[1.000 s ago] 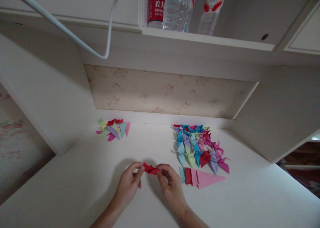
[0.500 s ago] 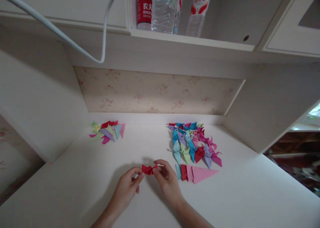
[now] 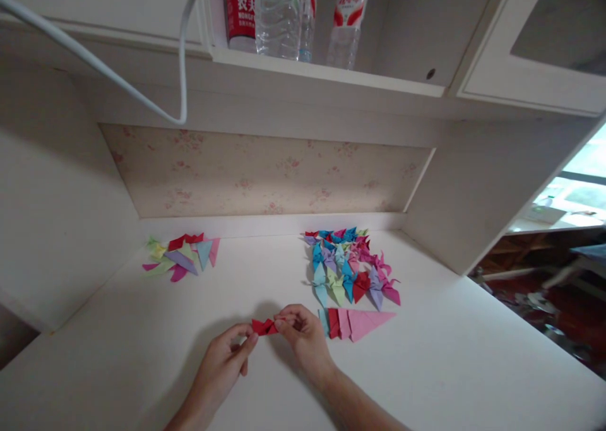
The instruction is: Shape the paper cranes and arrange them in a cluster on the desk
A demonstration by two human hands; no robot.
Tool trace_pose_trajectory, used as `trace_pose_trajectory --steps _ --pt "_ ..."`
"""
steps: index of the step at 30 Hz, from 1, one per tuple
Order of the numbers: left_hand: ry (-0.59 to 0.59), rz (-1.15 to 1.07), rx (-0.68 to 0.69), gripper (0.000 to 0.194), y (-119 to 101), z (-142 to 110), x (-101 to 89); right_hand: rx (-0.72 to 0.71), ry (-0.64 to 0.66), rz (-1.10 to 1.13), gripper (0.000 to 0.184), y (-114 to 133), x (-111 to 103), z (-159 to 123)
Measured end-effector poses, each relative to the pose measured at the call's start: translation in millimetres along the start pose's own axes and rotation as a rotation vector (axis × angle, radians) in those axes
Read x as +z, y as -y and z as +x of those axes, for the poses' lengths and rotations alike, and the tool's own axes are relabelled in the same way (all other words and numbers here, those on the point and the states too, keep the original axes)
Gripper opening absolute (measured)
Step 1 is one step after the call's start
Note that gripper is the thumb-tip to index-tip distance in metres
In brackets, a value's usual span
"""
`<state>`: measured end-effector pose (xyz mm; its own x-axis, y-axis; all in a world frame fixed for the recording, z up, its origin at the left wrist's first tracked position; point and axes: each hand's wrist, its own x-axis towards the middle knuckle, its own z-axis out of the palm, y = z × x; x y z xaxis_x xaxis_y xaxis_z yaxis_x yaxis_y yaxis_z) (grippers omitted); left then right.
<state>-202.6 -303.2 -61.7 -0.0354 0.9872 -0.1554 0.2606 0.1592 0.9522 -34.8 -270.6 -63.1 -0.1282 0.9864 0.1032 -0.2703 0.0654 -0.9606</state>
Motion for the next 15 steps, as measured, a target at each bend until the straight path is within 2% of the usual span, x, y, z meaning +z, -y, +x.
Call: trace_pose_trajectory --steps 8,12,15 --pt "0.012 0.022 0.023 0.053 0.2 -0.4 -3.2 -0.016 0.062 -0.005 0.025 -5.4 -1.8 0.6" --pt "-0.006 0.049 0.051 0.053 2.9 -0.7 -5.6 -0.082 -0.014 -0.118 0.025 -6.0 -0.9 0.8" --pt "-0.051 0.074 0.061 0.052 4.5 -0.7 -5.7 -0.057 -0.052 -0.202 0.025 -4.9 -1.1 0.8"
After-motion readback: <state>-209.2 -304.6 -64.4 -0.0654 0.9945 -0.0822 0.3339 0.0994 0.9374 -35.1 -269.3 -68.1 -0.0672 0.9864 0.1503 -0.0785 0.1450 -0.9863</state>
